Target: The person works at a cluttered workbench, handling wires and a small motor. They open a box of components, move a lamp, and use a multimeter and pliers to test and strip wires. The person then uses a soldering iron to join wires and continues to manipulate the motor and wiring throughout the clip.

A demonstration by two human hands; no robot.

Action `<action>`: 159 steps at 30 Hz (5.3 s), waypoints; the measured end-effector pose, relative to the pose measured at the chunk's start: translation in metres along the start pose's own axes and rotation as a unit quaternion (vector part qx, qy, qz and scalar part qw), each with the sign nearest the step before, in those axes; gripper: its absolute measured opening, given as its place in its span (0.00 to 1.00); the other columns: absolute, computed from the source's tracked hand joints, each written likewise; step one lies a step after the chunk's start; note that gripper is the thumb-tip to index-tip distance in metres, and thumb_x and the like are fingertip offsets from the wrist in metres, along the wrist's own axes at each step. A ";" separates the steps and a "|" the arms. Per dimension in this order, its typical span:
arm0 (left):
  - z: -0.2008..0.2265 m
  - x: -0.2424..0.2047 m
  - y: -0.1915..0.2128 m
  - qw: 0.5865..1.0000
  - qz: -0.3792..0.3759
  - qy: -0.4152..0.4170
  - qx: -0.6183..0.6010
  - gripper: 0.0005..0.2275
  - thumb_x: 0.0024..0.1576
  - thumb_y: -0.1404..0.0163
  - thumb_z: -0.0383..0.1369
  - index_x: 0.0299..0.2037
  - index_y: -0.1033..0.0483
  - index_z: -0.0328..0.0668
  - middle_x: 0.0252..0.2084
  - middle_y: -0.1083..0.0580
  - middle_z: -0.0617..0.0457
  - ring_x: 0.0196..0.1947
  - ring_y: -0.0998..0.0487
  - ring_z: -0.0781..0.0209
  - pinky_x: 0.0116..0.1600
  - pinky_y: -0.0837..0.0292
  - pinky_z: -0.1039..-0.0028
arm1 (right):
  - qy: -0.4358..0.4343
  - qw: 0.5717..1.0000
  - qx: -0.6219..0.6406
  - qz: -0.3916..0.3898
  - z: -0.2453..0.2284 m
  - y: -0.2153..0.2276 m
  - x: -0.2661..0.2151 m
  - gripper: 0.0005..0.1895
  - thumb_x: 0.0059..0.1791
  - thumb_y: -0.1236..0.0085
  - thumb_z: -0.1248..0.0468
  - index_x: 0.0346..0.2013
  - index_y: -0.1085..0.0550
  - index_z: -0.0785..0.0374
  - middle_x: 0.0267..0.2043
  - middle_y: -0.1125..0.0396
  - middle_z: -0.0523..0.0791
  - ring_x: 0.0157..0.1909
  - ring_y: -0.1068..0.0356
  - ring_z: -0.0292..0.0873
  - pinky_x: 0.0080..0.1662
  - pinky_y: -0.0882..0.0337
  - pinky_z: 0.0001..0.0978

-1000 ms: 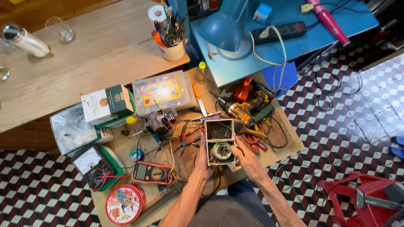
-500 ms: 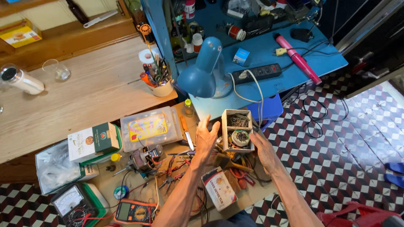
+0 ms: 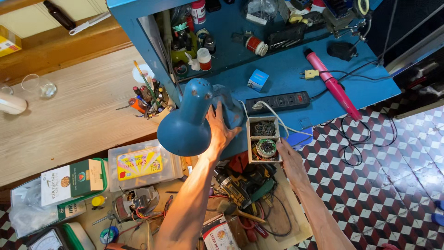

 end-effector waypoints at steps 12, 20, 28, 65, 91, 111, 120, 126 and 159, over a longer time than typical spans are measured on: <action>-0.017 0.007 0.002 0.983 -0.081 0.165 -0.024 0.49 0.37 0.35 0.49 0.71 0.39 0.39 0.64 0.36 0.30 0.62 0.33 0.33 0.65 0.37 0.51 | 0.081 0.989 -0.122 0.038 -0.045 0.004 0.027 0.36 0.57 0.54 0.39 0.70 0.34 0.60 0.50 0.30 0.42 0.53 0.33 0.38 0.53 0.35 0.35; -0.007 0.001 0.025 0.996 -0.054 0.053 0.050 0.47 0.34 0.32 0.50 0.64 0.35 0.34 0.61 0.36 0.24 0.62 0.36 0.27 0.64 0.39 0.47 | 0.260 0.911 -0.306 0.096 -0.103 -0.022 0.032 0.18 0.60 0.60 0.58 0.52 0.27 0.67 0.44 0.31 0.59 0.45 0.29 0.62 0.48 0.30 0.52; -0.016 0.000 0.012 0.991 -0.091 0.088 0.042 0.48 0.36 0.33 0.49 0.68 0.38 0.36 0.60 0.36 0.26 0.61 0.35 0.29 0.64 0.38 0.47 | 0.242 0.904 -0.348 0.060 -0.078 -0.024 0.022 0.15 0.57 0.59 0.61 0.36 0.29 0.70 0.32 0.32 0.56 0.30 0.28 0.57 0.36 0.26 0.49; 0.058 -0.081 0.028 0.987 -0.033 0.000 -0.159 0.17 0.58 0.44 0.33 0.56 0.25 0.36 0.52 0.23 0.38 0.51 0.23 0.39 0.56 0.29 0.57 | 0.028 0.941 -0.309 0.136 0.038 0.087 0.091 0.30 0.42 0.40 0.57 0.55 0.32 0.70 0.50 0.29 0.56 0.54 0.29 0.57 0.54 0.31 0.49; 0.121 0.101 0.108 0.931 0.214 -0.066 -0.289 0.15 0.70 0.55 0.30 0.64 0.28 0.35 0.52 0.22 0.41 0.48 0.17 0.56 0.52 0.20 0.68 | 0.072 0.942 0.328 -0.009 -0.161 0.038 0.061 0.17 0.57 0.55 0.62 0.53 0.30 0.73 0.47 0.27 0.58 0.47 0.24 0.50 0.49 0.22 0.37; 0.087 -0.133 0.015 0.879 -0.113 0.225 -0.406 0.26 0.62 0.55 0.27 0.73 0.45 0.41 0.50 0.24 0.41 0.47 0.20 0.56 0.52 0.24 0.70 | 0.172 0.917 -0.359 0.026 -0.133 -0.054 0.009 0.58 0.40 0.35 0.41 0.73 0.51 0.64 0.72 0.53 0.60 0.70 0.47 0.64 0.65 0.41 0.53; -0.013 -0.210 0.029 0.885 -0.100 0.356 -0.283 0.30 0.59 0.48 0.30 0.72 0.43 0.50 0.41 0.20 0.45 0.36 0.19 0.61 0.39 0.24 0.72 | 0.207 0.901 -0.382 0.000 -0.122 -0.079 0.007 0.60 0.40 0.35 0.41 0.75 0.55 0.64 0.77 0.63 0.61 0.75 0.57 0.66 0.66 0.43 0.55; -0.027 -0.215 0.038 0.883 -0.116 0.356 -0.284 0.28 0.58 0.49 0.30 0.71 0.41 0.50 0.42 0.21 0.46 0.34 0.19 0.60 0.39 0.22 0.72 | 0.246 0.917 -0.306 0.067 -0.140 -0.032 -0.022 0.37 0.49 0.39 0.44 0.64 0.34 0.64 0.65 0.36 0.58 0.65 0.35 0.56 0.62 0.32 0.49; -0.083 -0.327 0.012 0.832 -0.111 0.421 -0.345 0.17 0.61 0.54 0.35 0.59 0.25 0.40 0.44 0.16 0.51 0.44 0.15 0.64 0.50 0.22 0.75 | 0.310 0.933 -0.120 0.139 -0.172 0.007 0.002 0.17 0.61 0.52 0.58 0.58 0.26 0.66 0.42 0.26 0.48 0.45 0.26 0.40 0.47 0.25 0.35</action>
Point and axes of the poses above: each hand's wrist, its own x-axis towards the middle knuckle, its own y-axis out of the back of the hand, z = x × y, the point moved 10 cm from there along x, towards the middle knuckle
